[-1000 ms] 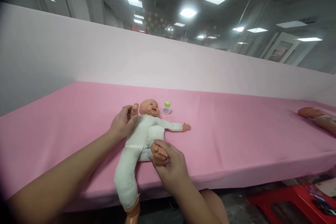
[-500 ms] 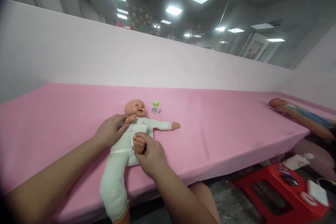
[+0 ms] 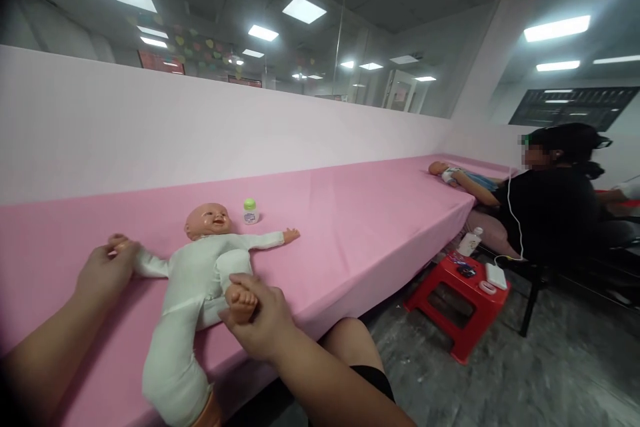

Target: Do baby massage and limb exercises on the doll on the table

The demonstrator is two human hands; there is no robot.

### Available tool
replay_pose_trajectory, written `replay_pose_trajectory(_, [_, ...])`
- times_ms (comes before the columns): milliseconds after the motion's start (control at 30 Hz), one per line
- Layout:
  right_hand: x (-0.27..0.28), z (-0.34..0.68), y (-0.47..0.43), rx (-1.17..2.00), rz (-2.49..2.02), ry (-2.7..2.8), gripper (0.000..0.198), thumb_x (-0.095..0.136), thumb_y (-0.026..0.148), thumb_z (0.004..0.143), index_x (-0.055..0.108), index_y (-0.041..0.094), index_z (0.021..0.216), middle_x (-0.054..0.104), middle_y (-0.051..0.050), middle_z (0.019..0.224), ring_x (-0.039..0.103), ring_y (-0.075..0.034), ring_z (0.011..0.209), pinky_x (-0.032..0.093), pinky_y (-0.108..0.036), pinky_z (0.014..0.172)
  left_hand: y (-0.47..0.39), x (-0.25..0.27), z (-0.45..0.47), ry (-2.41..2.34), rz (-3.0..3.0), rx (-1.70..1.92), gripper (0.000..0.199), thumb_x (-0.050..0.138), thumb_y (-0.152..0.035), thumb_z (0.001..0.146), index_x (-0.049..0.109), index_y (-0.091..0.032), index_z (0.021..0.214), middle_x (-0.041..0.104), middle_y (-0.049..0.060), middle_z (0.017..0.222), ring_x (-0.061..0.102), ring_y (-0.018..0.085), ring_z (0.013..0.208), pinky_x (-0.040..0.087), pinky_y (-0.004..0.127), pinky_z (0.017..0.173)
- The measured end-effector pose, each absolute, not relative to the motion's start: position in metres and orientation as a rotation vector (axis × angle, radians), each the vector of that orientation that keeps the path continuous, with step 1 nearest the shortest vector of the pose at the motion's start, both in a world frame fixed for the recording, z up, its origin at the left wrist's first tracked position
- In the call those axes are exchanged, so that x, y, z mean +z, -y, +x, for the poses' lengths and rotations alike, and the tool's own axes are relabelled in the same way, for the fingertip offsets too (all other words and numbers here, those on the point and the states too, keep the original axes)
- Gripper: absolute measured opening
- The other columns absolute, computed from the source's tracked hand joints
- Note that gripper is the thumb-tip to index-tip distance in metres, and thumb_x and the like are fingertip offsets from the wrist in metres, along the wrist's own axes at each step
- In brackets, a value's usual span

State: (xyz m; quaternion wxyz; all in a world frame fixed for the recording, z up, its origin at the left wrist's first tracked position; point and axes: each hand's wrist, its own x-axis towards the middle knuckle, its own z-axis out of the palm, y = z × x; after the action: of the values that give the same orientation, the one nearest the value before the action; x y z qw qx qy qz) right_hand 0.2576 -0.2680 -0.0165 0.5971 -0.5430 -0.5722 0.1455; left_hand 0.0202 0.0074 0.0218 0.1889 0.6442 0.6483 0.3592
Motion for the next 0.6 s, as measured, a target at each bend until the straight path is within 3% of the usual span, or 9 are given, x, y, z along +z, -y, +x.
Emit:
replay_pose_trajectory(100, [-0.014,0.262,0.298,0.316,-1.261,1.400,0.056,0.081,0.034,0.079,0.066,0.031,0.133,0.076,0.002,0.105,0.074,-0.018,0.089,0.060,-0.027,0.086,-0.007,0.025,0.016,-1.873,1.664,0.983,0.040,0.059,-0.061,0.085,0.067,-0.025,0.100,0.070,0.001,0.083,0.065,0.024,0.073,0.044,0.028,0.057])
replay_pose_trajectory(267, [-0.010,0.272,0.342,0.348,-1.355,1.526,0.056,0.082,0.031,0.077,0.068,0.029,0.131,0.078,0.001,0.099,0.076,-0.019,0.084,0.061,-0.026,0.082,0.000,0.029,0.022,-1.881,1.661,0.966,0.041,0.058,-0.060,0.085,0.066,-0.026,0.107,0.070,0.001,0.090,0.064,0.024,0.074,0.043,0.029,0.059])
replay_pose_trajectory(400, [-0.033,0.273,0.356,0.393,-1.380,1.555,0.057,0.085,0.033,0.075,0.070,0.030,0.130,0.079,0.000,0.102,0.078,-0.021,0.087,0.061,-0.025,0.082,0.003,0.032,0.023,-1.843,1.659,0.953,0.038,0.059,-0.057,0.083,0.067,-0.025,0.101,0.068,0.001,0.081,0.062,0.024,0.070,0.041,0.028,0.057])
replay_pose_trajectory(500, [-0.052,0.272,0.354,0.512,-1.355,1.621,0.050,0.082,0.036,0.080,0.070,0.030,0.129,0.080,0.001,0.097,0.078,-0.020,0.083,0.061,-0.023,0.078,0.002,0.031,0.021,-1.816,1.700,0.949,0.034,0.057,-0.056,0.086,0.065,-0.024,0.095,0.064,0.000,0.073,0.061,0.023,0.069,0.040,0.027,0.057])
replay_pose_trajectory(600, [-0.054,0.273,0.350,0.545,-1.363,1.650,0.049,0.080,0.037,0.083,0.069,0.029,0.130,0.080,0.000,0.099,0.078,-0.020,0.087,0.061,-0.024,0.080,-0.001,0.027,0.022,-1.833,1.829,0.933,0.038,0.050,-0.058,0.091,0.064,-0.024,0.102,0.067,0.000,0.082,0.062,0.023,0.073,0.040,0.026,0.059])
